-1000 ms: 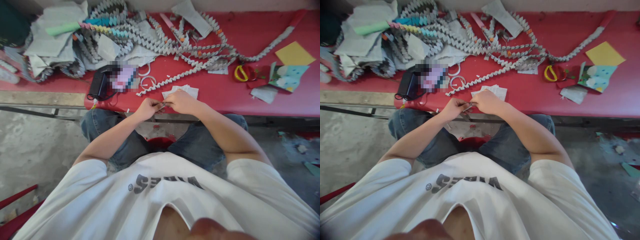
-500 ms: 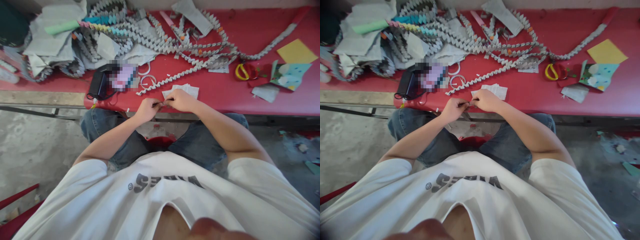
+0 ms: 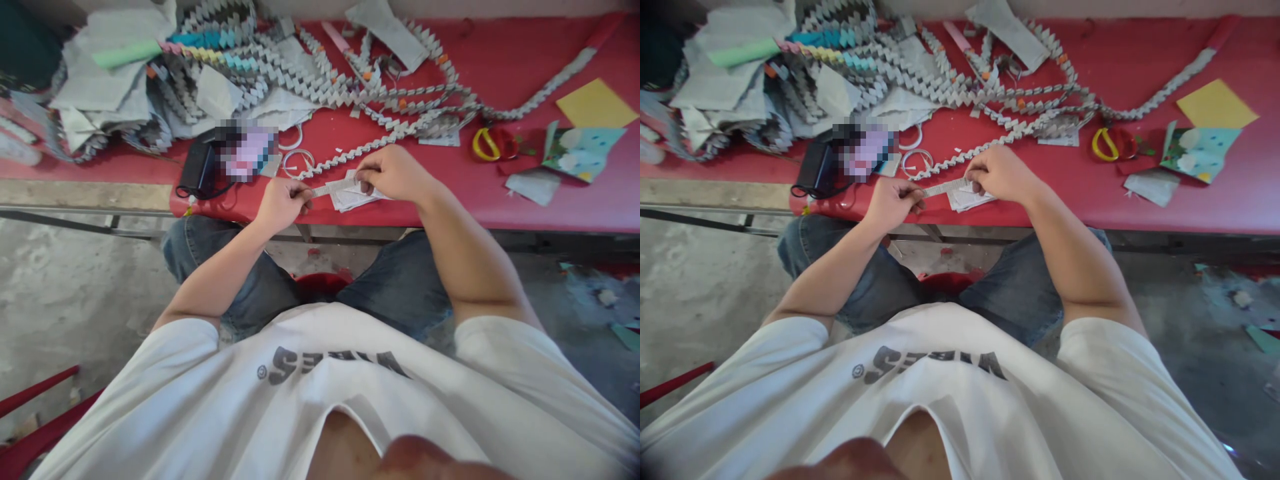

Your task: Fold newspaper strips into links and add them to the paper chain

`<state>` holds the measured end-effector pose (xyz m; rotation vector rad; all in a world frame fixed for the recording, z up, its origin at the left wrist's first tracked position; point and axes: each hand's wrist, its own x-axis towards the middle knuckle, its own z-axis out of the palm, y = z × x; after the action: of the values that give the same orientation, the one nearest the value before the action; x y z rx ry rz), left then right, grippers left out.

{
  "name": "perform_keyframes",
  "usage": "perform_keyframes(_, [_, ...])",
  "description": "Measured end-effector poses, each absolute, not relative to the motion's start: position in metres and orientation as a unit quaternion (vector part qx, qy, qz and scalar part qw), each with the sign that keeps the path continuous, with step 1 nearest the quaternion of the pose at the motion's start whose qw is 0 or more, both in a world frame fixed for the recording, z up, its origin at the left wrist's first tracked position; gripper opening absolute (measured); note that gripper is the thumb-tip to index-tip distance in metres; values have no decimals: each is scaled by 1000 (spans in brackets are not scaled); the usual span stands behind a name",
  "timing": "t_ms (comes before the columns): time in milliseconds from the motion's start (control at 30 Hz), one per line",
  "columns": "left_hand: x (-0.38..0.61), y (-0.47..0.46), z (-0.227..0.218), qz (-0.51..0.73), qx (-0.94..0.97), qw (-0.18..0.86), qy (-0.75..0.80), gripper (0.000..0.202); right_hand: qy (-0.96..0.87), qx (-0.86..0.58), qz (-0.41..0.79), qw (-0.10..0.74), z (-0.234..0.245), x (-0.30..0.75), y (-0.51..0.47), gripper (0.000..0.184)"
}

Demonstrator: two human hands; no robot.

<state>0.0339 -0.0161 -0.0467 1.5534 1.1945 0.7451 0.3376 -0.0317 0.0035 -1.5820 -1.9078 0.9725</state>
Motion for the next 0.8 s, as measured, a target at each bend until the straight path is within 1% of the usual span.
perform_keyframes(67, [31,-13,-44,332,628,498,498,14,-662,-609,328,289,0,350,-26,27])
perform_keyframes(133, [30,-12,-41,347,612,507,497,12,-636,-608,322,348,-6,354,-22,27])
perform_keyframes(200, [32,-14,-40,346,604,527,487,12,-641,-565,342,391,-12,348,-22,27])
perform_keyframes(233, [33,-15,-40,343,604,538,477,12,-654,-536,354,399,-15,342,-24,33])
perform_keyframes(267, [35,-18,-41,340,606,549,465,12,-672,-509,371,390,-18,335,-27,41])
perform_keyframes(300, [37,-20,-42,341,606,558,453,11,-686,-490,389,372,-20,328,-30,42])
perform_keyframes(367, [40,-24,-45,350,599,571,438,7,-701,-487,397,338,-23,316,-37,30])
perform_keyframes(433, [41,-27,-47,361,585,579,438,9,-697,-496,403,326,-25,308,-42,25])
perform_keyframes(667, [40,-27,-46,368,619,565,404,15,-671,-470,455,350,-22,304,-47,22])
perform_keyframes(800, [40,-27,-42,381,598,572,413,19,-651,-459,455,398,-20,306,-44,22])
